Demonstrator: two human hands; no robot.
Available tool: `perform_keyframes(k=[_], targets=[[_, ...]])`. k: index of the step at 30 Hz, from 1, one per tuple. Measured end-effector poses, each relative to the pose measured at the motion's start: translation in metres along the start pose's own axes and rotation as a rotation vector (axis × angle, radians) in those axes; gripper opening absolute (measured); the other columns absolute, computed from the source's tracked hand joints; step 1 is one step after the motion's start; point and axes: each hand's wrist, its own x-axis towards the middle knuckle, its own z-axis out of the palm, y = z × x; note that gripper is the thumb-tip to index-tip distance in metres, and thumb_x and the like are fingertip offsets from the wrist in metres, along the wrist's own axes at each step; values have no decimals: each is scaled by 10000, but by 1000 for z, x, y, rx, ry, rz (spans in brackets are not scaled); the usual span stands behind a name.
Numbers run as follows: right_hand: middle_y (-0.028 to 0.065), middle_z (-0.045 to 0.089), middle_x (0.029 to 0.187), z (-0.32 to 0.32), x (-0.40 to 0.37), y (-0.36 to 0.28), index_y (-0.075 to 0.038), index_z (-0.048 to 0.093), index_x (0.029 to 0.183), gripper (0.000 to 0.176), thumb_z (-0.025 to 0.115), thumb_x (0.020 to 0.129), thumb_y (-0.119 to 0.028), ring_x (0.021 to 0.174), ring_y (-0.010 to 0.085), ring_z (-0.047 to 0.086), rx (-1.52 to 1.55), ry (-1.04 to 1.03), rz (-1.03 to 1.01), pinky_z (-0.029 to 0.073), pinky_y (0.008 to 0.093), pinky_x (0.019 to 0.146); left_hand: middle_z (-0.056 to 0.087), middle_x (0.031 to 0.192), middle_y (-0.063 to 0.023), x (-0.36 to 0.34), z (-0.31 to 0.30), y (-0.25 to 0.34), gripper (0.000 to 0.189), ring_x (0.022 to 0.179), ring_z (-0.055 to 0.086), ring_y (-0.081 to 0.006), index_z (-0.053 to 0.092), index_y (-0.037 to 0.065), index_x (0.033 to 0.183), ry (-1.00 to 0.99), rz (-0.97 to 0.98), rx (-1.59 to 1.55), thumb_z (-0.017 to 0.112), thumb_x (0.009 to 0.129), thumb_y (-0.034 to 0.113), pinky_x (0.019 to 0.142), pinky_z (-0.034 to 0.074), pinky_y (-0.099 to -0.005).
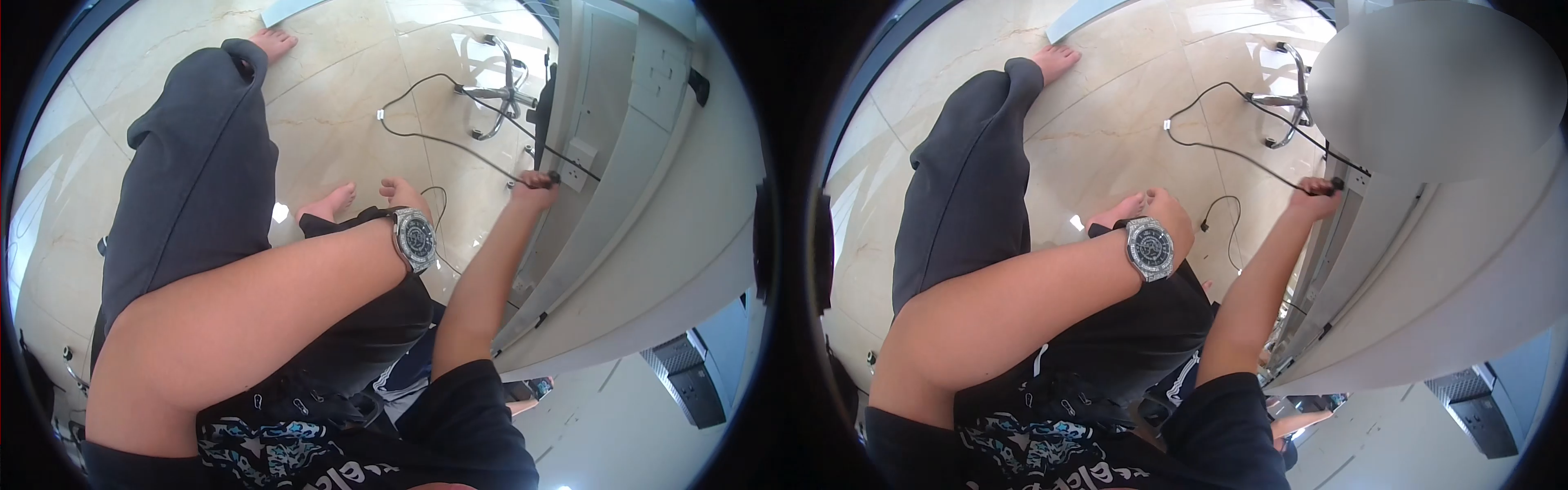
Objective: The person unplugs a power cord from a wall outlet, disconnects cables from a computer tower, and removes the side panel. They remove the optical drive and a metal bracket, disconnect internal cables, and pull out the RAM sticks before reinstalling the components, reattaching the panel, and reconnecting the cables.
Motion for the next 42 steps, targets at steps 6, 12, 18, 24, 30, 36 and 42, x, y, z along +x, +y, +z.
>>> perform_keyframes(k=[6, 12, 18, 24, 30, 36, 42], targets=[[279, 728, 899, -8, 15, -38, 90, 691, 881, 660, 471, 995, -521, 761, 441, 706, -1707, 216, -600, 551, 524, 733, 667, 1307, -249, 11, 18, 0, 509, 1221, 609, -493, 663, 9, 1326, -93, 122, -108, 520, 995, 369, 1010, 391, -674], [350, 685, 1118, -15, 59, -43, 126, 710, 1073, 706, 456, 996, -528, 1112, 507, 640, -2028, 168, -586, 493, 538, 964, 685, 1278, -243, 3, 16, -11, 481, 1211, 616, -496, 682, 17, 1305, -92, 123, -63, 537, 989, 351, 987, 405, -678], [336, 680, 1177, 2, 67, -41, 113, 700, 1119, 669, 465, 1005, -503, 1132, 491, 640, -2020, 236, -493, 493, 516, 998, 696, 1254, -233, 5, 19, -6, 486, 1164, 631, -509, 696, 44, 1294, -47, 99, -82, 556, 974, 381, 968, 409, -689], [279, 692, 1147, -18, 14, -34, 71, 650, 1144, 707, 568, 962, -606, 1097, 449, 657, -1763, 168, -634, 506, 483, 919, 752, 1170, -88, 4, 15, -5, 302, 1128, 693, -301, 774, 106, 1141, 17, 41, -4, 663, 911, 267, 971, 480, -519], [282, 510, 1487, -94, -157, 41, -5, 464, 1501, 737, 526, 1020, -561, 1382, 426, 489, -1954, -84, -752, 334, 475, 1184, 741, 1107, -213, 3, 27, -21, 414, 1064, 707, -388, 748, 63, 1163, 25, 284, -84, 690, 878, 359, 907, 548, -523], [196, 668, 1274, -94, -324, 3, -53, 706, 1168, 355, 668, 975, -349, 1175, 372, 639, -1607, -414, -472, 486, 432, 1014, 713, 1130, -229, -84, 8, -21, 532, 1085, 679, -406, 647, 46, 1285, 76, 275, -64, 644, 936, 448, 956, 529, -476], [145, 701, 1134, -80, -395, -58, -50, 701, 1123, 328, 668, 959, -331, 1097, 345, 658, -1430, -767, -616, 526, 420, 962, 677, 1253, -213, -184, -62, 20, 514, 1140, 664, -370, 594, 31, 1364, 190, 423, -112, 594, 1010, 404, 995, 515, -421]])
